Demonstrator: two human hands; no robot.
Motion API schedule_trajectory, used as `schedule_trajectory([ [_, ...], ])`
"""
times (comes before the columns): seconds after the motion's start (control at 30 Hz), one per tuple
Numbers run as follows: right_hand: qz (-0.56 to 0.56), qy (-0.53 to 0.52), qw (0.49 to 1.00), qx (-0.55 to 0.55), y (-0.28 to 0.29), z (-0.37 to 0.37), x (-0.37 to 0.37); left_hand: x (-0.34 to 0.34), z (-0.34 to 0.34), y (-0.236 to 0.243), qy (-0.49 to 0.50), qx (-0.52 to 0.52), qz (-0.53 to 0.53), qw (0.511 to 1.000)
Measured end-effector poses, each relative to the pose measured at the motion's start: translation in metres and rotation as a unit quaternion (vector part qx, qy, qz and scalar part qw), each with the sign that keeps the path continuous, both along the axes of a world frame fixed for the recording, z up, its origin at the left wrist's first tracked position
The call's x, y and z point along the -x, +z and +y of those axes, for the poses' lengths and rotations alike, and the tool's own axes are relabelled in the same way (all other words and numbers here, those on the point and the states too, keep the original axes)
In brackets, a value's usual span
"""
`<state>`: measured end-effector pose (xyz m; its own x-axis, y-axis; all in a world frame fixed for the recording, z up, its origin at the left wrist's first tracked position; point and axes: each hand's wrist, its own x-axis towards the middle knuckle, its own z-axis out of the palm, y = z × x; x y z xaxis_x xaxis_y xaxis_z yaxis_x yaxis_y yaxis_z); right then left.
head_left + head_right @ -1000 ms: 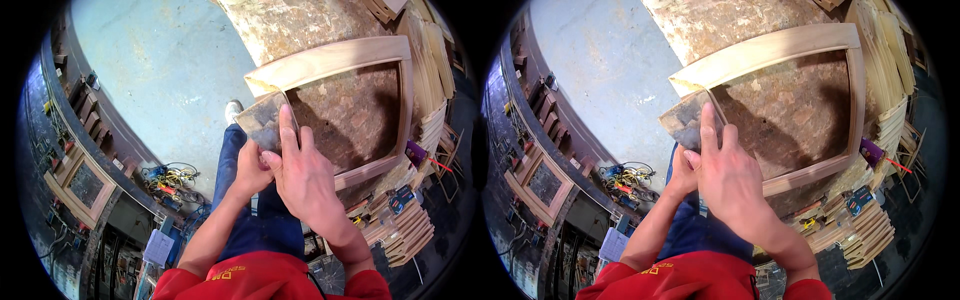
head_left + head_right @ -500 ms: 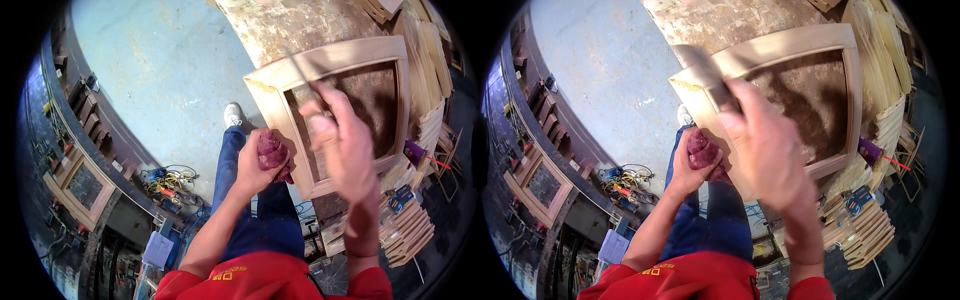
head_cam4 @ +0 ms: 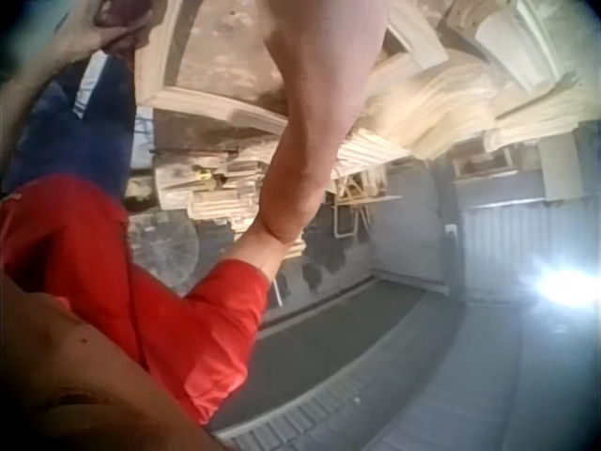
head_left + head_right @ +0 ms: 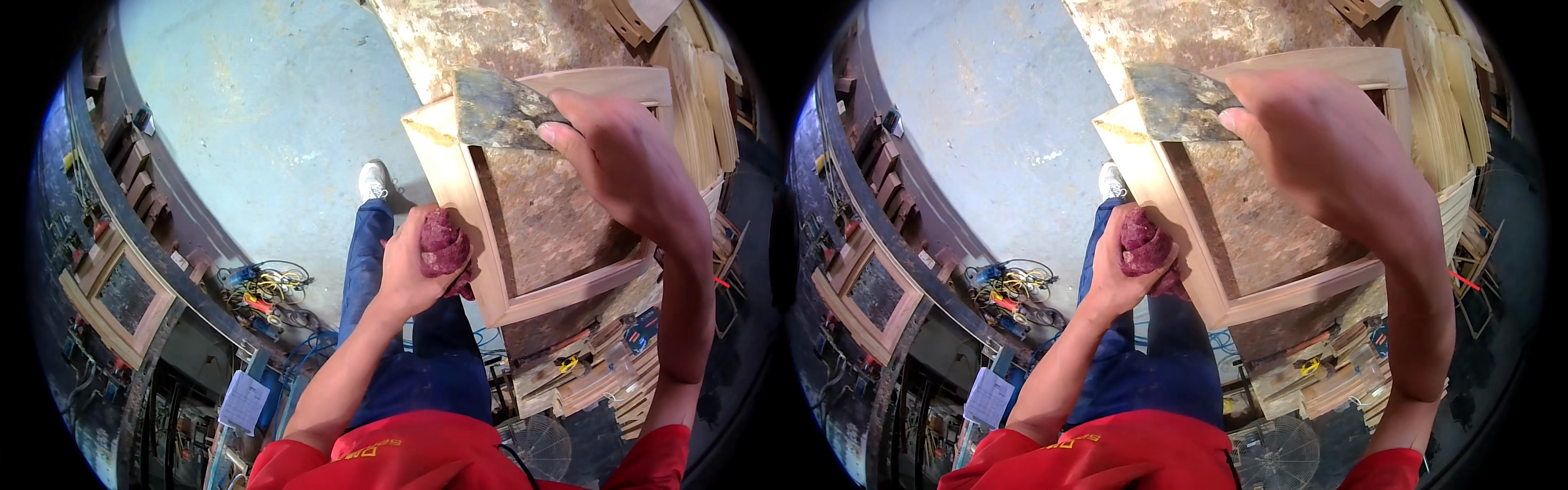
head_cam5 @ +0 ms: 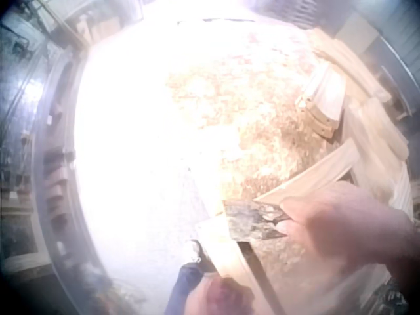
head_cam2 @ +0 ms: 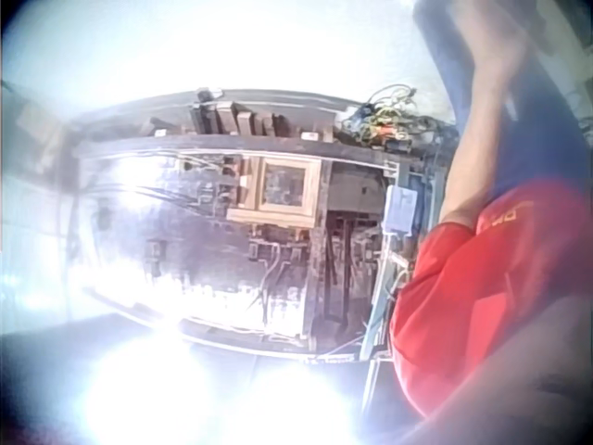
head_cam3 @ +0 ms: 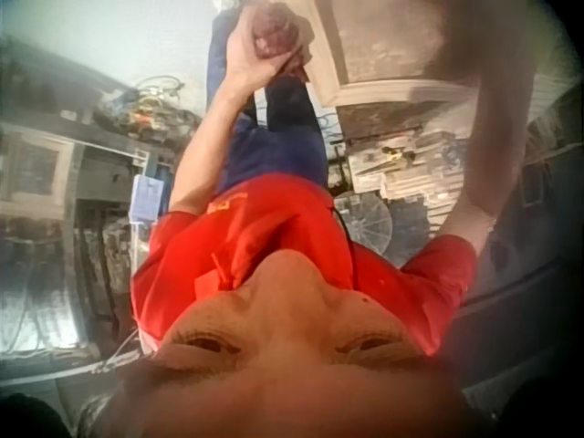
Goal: The person measures a wooden frame with a tape measure and marks it with a pencil. Then, they use a scraper and a cloth to clean and smooth the frame's surface. Finally, they compare the frame with another one and place it on a stack of similar frames.
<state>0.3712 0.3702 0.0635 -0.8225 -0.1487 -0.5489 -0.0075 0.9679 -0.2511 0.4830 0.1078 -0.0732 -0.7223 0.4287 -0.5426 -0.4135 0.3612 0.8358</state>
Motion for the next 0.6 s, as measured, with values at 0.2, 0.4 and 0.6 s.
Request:
schedule_trajectory([
  [0.2, 0.084, 0.047, 0.995, 0.003, -0.001, 0.001, 0.004, 0.000, -0.004, -0.002, -0.015, -0.007, 0.041, 0.999],
  [0.4, 0.143, 0.152, 0.978, 0.002, -0.001, -0.002, 0.030, -0.002, 0.000, -0.002, 0.001, -0.011, 0.016, 1.000],
  [0.6, 0.157, 0.190, 0.969, -0.011, 0.000, 0.003, 0.042, 0.001, -0.002, 0.000, -0.014, -0.011, 0.031, 0.999],
])
